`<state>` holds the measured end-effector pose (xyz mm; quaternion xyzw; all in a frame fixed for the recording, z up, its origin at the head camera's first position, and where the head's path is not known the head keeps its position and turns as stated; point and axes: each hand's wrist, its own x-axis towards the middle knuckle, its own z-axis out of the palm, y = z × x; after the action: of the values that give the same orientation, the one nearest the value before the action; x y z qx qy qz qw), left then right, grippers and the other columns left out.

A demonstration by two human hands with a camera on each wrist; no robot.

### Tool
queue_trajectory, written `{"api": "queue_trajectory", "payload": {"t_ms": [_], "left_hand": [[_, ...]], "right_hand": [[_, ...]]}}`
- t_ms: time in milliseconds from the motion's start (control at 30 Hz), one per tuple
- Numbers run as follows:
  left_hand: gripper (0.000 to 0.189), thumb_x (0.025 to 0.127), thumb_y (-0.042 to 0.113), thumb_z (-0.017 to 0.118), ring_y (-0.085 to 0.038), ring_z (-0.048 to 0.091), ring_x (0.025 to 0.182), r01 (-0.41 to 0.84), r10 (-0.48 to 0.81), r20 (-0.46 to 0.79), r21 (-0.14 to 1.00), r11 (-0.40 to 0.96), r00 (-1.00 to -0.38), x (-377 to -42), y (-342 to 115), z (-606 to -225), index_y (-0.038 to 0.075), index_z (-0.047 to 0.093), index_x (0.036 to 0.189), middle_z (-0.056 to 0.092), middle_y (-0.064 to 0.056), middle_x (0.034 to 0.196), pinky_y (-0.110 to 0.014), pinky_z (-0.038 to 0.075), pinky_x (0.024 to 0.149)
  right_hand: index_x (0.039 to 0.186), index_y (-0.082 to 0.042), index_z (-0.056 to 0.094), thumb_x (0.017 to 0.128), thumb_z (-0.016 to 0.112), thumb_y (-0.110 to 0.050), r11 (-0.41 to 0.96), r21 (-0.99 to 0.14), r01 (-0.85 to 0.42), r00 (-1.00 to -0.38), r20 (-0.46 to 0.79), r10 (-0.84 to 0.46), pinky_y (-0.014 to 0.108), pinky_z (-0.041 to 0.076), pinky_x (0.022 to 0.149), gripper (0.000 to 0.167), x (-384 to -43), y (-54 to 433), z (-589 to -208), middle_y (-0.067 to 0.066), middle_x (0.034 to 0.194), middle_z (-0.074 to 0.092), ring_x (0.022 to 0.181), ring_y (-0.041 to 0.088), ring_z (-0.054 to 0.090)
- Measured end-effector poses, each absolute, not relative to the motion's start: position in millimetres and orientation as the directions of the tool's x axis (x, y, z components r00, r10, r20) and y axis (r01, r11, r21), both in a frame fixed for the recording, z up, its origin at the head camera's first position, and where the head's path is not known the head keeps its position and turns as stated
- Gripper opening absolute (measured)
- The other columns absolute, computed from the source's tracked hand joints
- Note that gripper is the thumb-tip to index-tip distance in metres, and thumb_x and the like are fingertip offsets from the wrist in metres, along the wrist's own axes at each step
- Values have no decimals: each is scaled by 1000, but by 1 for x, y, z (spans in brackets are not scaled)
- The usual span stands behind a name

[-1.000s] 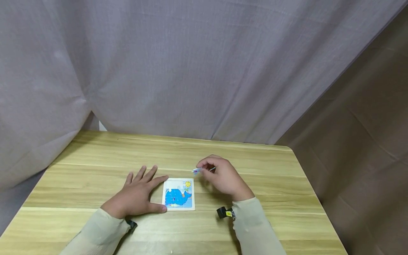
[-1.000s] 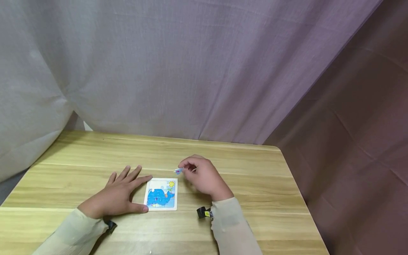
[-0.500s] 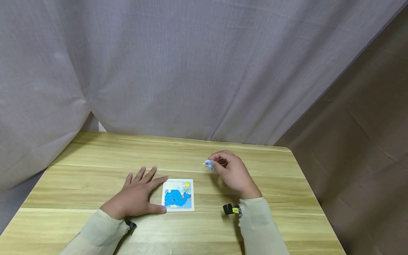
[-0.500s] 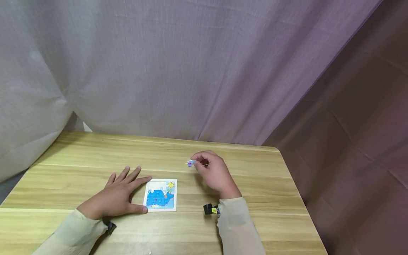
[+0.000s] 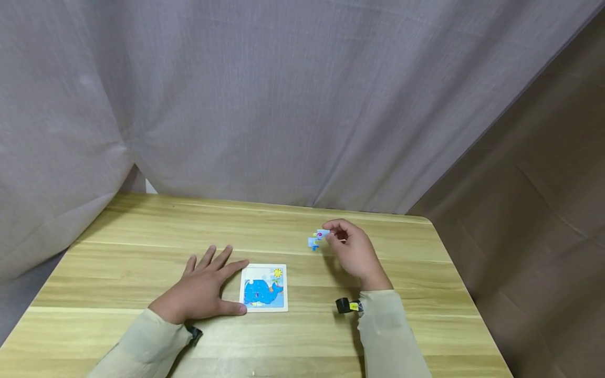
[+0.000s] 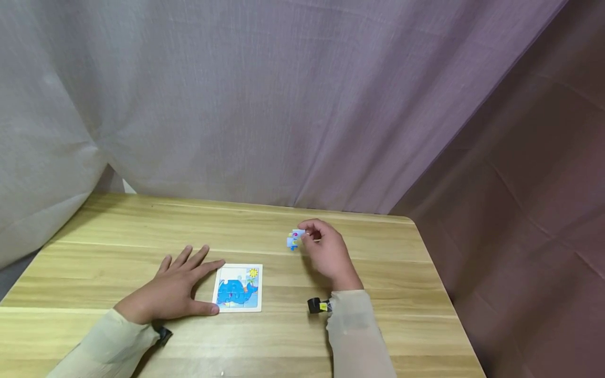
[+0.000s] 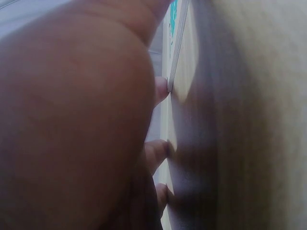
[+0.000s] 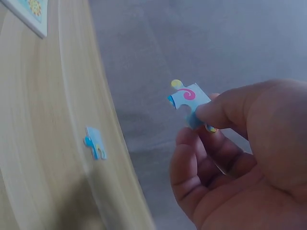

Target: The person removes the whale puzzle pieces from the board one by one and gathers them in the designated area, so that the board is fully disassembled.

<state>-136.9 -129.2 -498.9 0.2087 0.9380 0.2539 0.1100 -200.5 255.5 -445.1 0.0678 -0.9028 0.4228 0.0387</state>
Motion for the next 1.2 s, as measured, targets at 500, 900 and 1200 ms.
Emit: {"api": "queue_trajectory", "payload": {"t_ms": [500, 900, 1200], "left_hand": [[107, 83, 82, 84, -58, 9, 173, 342, 454, -107, 513, 787, -884, -136, -127, -494, 37, 46, 173, 22, -19, 188, -90, 6, 127], [106, 84, 81, 84, -58, 9, 173, 351, 456, -95, 507, 787, -885, -137, -128, -497, 36, 47, 173, 22, -18, 188, -90, 7, 127], [106, 84, 80, 85, -58, 9, 173, 352, 456, -94, 506, 788, -885, -137, -128, -497, 37, 47, 173, 21, -17, 188, -90, 6, 127]], "right_hand": [[136, -8, 72, 110, 71, -12, 596, -800, -60, -996, 90, 21, 27, 54, 82, 26, -209, 270, -460, 9, 117, 71, 105, 24, 64], [131, -10, 77, 108, 73, -16, 592, -804, 46, -994, 23, 109, 26, 56, 76, 24, -215, 279, -470, 9, 116, 73, 101, 24, 65], [132, -10, 79, 108, 73, -19, 603, -791, 106, -988, -16, 153, 33, 55, 86, 26, -218, 280, -475, 9, 117, 75, 104, 24, 66]]}}
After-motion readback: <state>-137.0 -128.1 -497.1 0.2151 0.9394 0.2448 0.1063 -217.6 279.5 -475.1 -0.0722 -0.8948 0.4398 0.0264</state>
